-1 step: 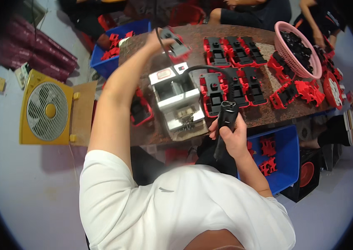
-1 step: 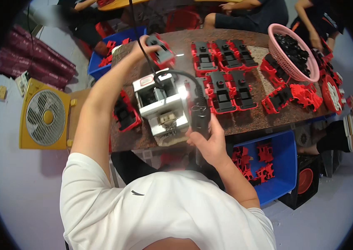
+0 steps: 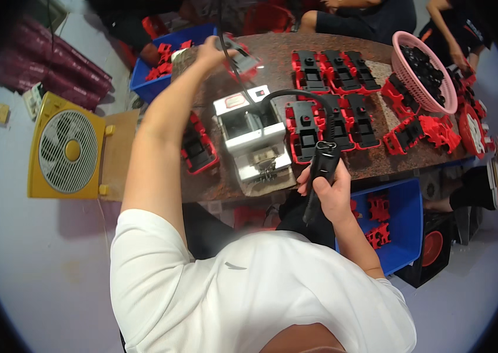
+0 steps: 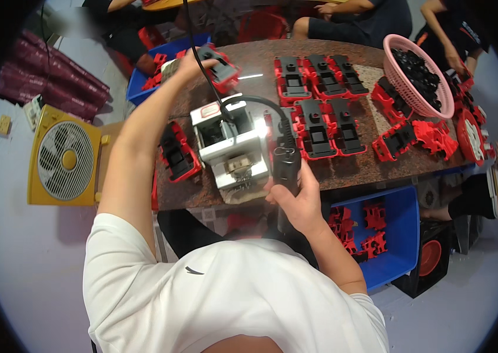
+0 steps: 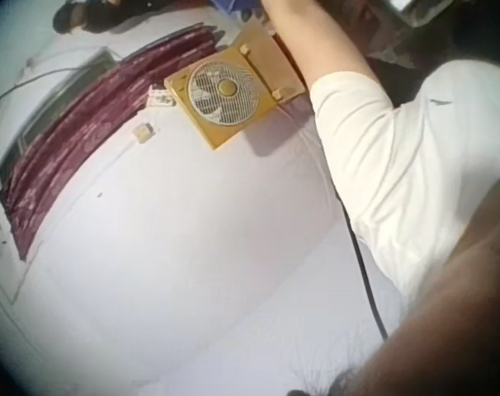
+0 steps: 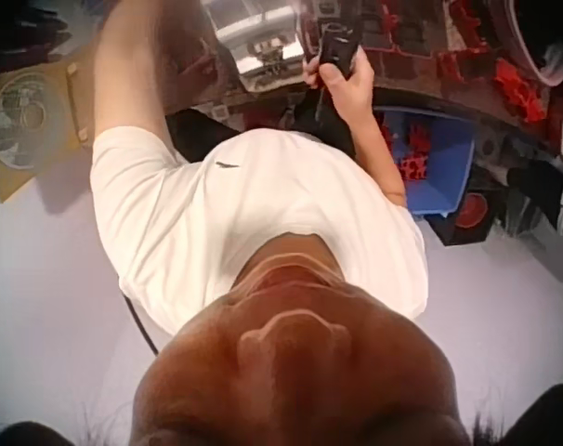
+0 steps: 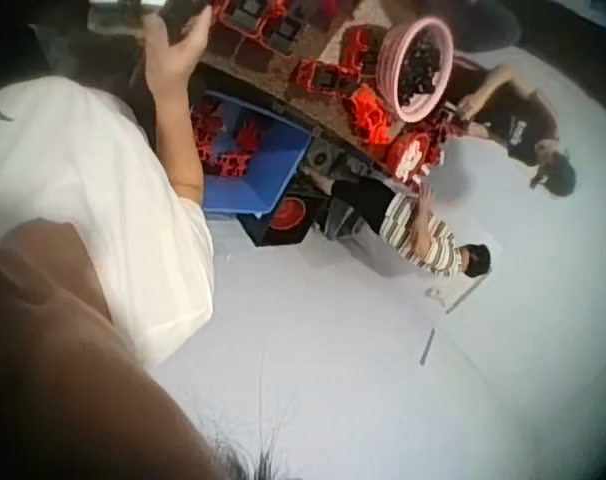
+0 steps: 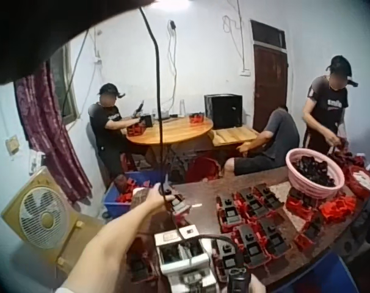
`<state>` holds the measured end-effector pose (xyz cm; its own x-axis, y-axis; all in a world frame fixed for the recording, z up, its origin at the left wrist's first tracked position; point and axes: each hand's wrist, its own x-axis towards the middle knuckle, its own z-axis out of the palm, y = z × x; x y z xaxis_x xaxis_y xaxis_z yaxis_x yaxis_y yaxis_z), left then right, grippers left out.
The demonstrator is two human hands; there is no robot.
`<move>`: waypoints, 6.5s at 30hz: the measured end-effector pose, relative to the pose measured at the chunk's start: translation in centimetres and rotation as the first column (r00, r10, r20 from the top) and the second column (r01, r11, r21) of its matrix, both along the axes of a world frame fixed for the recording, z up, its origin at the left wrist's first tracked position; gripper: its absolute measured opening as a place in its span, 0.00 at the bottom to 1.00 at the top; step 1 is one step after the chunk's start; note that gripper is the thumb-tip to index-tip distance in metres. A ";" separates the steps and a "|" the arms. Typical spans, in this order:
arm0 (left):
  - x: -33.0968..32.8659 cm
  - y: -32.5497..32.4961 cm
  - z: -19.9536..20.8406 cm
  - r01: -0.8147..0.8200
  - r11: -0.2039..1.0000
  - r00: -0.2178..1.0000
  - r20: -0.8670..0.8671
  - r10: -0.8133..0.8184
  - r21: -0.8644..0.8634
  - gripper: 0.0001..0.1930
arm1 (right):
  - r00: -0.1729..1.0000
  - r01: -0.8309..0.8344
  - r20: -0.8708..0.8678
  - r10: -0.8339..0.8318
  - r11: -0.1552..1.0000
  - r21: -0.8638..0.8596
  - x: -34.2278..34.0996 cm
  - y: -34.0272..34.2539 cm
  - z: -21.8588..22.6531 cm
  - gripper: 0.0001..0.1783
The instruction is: Assembling components for red toy trucks at a factory workbench.
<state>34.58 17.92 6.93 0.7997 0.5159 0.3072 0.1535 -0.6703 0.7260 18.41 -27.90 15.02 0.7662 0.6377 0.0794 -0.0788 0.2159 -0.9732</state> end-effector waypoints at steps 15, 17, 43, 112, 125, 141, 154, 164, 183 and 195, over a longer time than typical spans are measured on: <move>-16.7 2.0 1.0 -0.067 0.978 0.979 -0.202 0.027 -0.198 0.53 | 0.988 -0.144 -0.052 0.145 0.989 0.020 -2.6 3.6 0.5 0.15; -18.9 0.4 2.1 -0.106 0.992 0.993 0.035 0.109 -0.066 0.35 | 0.999 -0.044 -0.017 0.043 0.996 -0.073 -2.0 3.8 0.4 0.18; -37.3 -21.7 -4.1 -0.326 0.943 0.910 0.250 0.331 -0.062 0.24 | 0.795 -0.059 0.565 -0.220 0.900 0.432 0.7 11.4 -1.6 0.21; -31.9 -14.7 -4.5 -0.023 0.606 0.891 0.259 0.372 -0.795 0.28 | 0.813 -0.288 0.573 -0.108 0.781 0.555 -3.5 15.8 -0.4 0.21; -31.5 -15.0 -6.4 0.062 0.512 0.862 0.305 0.405 -0.856 0.14 | 0.850 -0.311 0.525 0.039 0.841 0.442 -6.7 16.6 1.4 0.28; -31.1 -15.0 -7.0 0.006 0.544 0.827 0.310 0.469 -0.839 0.16 | 0.713 -0.195 0.692 -0.113 0.916 0.350 0.2 11.4 -0.9 0.26; -31.1 -14.9 -7.5 0.001 0.548 0.796 0.333 0.506 -0.836 0.16 | 0.874 -0.092 0.484 -0.039 0.965 0.244 0.5 12.9 0.7 0.26; -30.7 -15.3 -7.4 -0.007 0.578 0.791 0.348 0.502 -0.816 0.18 | 0.909 -0.244 0.417 -0.016 0.789 0.563 -5.9 16.6 1.0 0.25; -30.1 -14.9 -8.7 0.004 0.559 0.818 0.324 0.476 -0.829 0.18 | 0.880 -0.417 0.402 0.251 0.814 0.404 -6.8 16.7 -0.6 0.26; -30.6 -14.7 -7.5 0.001 0.574 0.838 0.313 0.446 -0.819 0.16 | 0.677 -0.246 0.731 -0.085 0.910 0.335 0.0 11.9 -0.4 0.26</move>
